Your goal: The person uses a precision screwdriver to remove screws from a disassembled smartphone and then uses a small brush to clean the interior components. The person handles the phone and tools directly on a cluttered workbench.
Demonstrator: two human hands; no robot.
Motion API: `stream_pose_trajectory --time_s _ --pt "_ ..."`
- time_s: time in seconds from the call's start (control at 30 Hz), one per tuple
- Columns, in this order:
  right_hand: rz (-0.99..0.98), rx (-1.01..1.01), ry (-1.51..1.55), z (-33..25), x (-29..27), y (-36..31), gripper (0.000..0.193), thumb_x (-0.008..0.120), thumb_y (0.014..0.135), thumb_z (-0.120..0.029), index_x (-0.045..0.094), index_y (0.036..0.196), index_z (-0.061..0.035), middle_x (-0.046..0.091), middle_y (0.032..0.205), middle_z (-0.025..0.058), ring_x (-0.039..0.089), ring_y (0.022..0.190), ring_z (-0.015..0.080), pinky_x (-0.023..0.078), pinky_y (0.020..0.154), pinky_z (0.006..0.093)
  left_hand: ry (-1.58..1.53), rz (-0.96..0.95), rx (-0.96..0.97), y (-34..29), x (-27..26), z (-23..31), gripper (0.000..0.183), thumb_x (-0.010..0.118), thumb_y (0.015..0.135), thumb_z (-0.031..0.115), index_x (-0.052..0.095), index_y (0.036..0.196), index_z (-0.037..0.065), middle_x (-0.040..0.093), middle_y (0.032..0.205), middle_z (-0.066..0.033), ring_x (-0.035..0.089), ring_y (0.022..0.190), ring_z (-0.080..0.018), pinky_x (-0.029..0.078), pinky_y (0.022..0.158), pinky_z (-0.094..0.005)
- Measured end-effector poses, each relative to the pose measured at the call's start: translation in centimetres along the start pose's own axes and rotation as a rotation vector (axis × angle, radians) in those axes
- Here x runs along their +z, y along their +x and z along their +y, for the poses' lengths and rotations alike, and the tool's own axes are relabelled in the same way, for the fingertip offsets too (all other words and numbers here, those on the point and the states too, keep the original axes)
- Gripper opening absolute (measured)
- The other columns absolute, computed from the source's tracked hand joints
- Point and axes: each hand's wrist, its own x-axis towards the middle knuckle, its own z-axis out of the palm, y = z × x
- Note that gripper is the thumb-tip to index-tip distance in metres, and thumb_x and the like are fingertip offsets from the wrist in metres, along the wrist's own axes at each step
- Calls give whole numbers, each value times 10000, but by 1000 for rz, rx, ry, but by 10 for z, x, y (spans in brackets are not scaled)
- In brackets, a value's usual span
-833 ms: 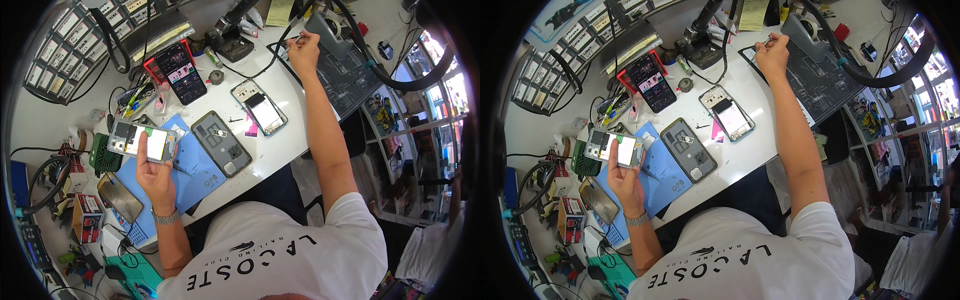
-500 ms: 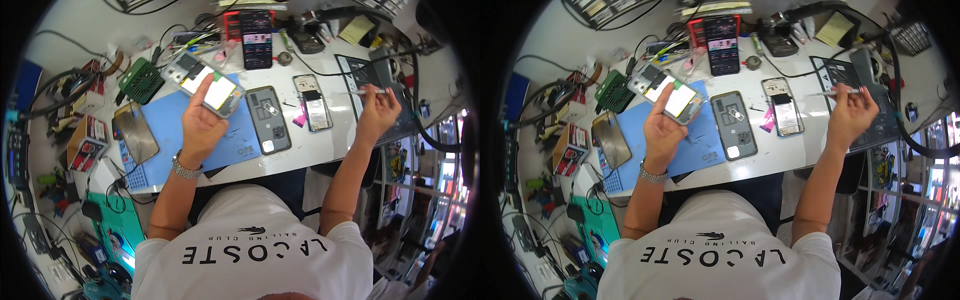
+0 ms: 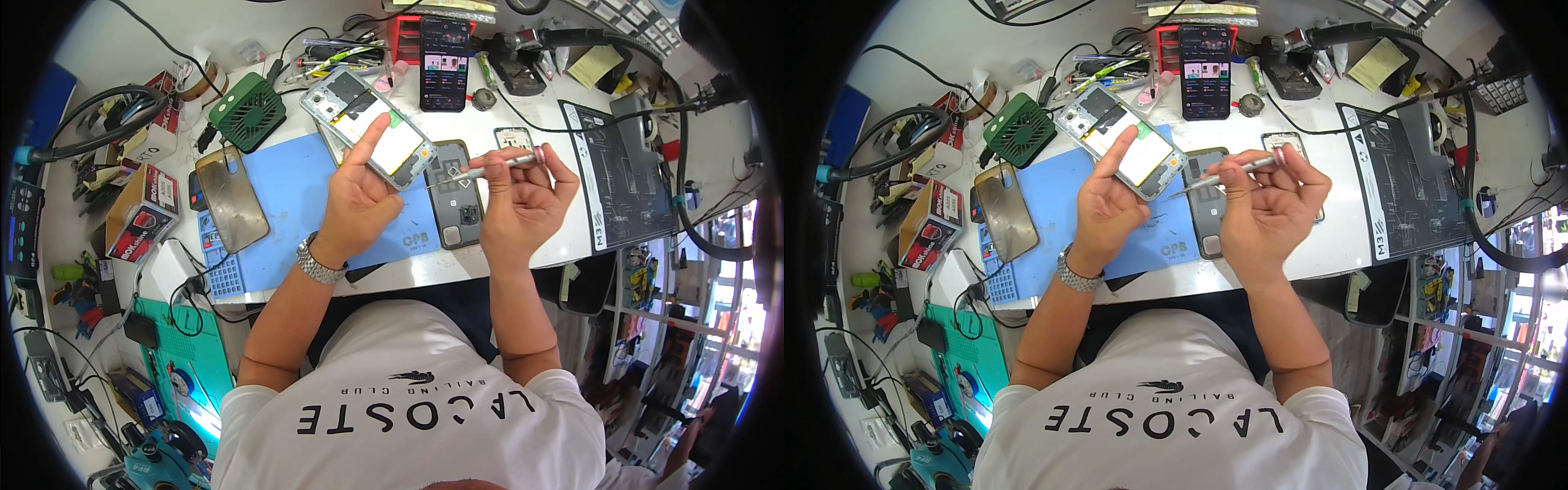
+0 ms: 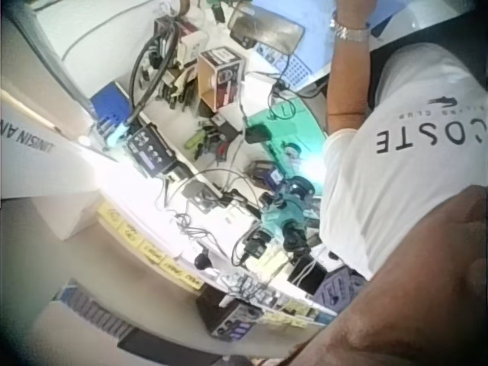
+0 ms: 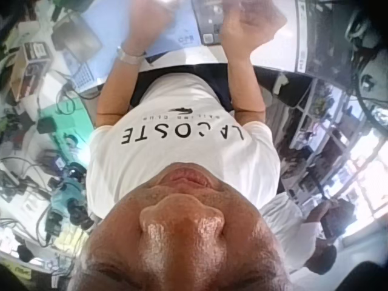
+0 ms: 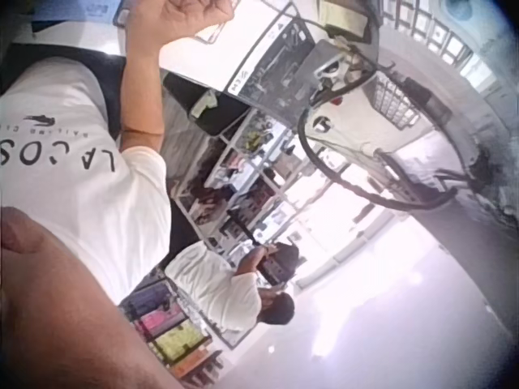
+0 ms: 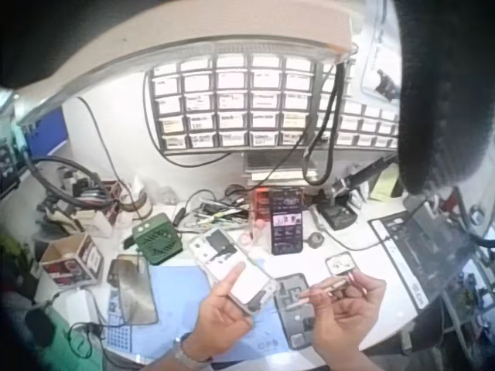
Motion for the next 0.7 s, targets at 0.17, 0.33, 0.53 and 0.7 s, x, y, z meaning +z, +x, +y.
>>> stream_pose_trajectory --time_s 0.17,0.33,0.53,0.7 --pt "-71 18 54 6 21 -2 536 643 968 134 316 1360 -27 645 1073 224 707 950 226 630 854 342 -59 -21 -65 -1 1 8 978 456 781 -259 118 1671 -34 280 1648 -153 328 1554 -295 394 1185 -371" --pt "-89 17 41 11 25 -2 525 640 969 134 313 1345 -30 642 1079 225 701 967 218 627 864 335 -51 -23 -39 -1 1 7 985 443 767 -262 123 1669 -30 276 1646 -149 318 1558 -300 358 1231 -420" --pt "-100 29 19 11 24 -5 525 644 967 133 313 1340 -29 641 1087 224 698 975 216 628 866 340 -32 -12 -35 -3 1 5 987 438 757 -260 129 1668 -35 270 1641 -146 312 1562 -298 377 1211 -376" --pt "-114 35 22 13 23 -6 525 646 968 130 312 1340 -29 639 1096 228 695 975 221 629 869 349 -46 -22 -36 -2 2 7 973 436 761 -258 134 1662 -48 255 1643 -153 307 1563 -293 387 1201 -356"
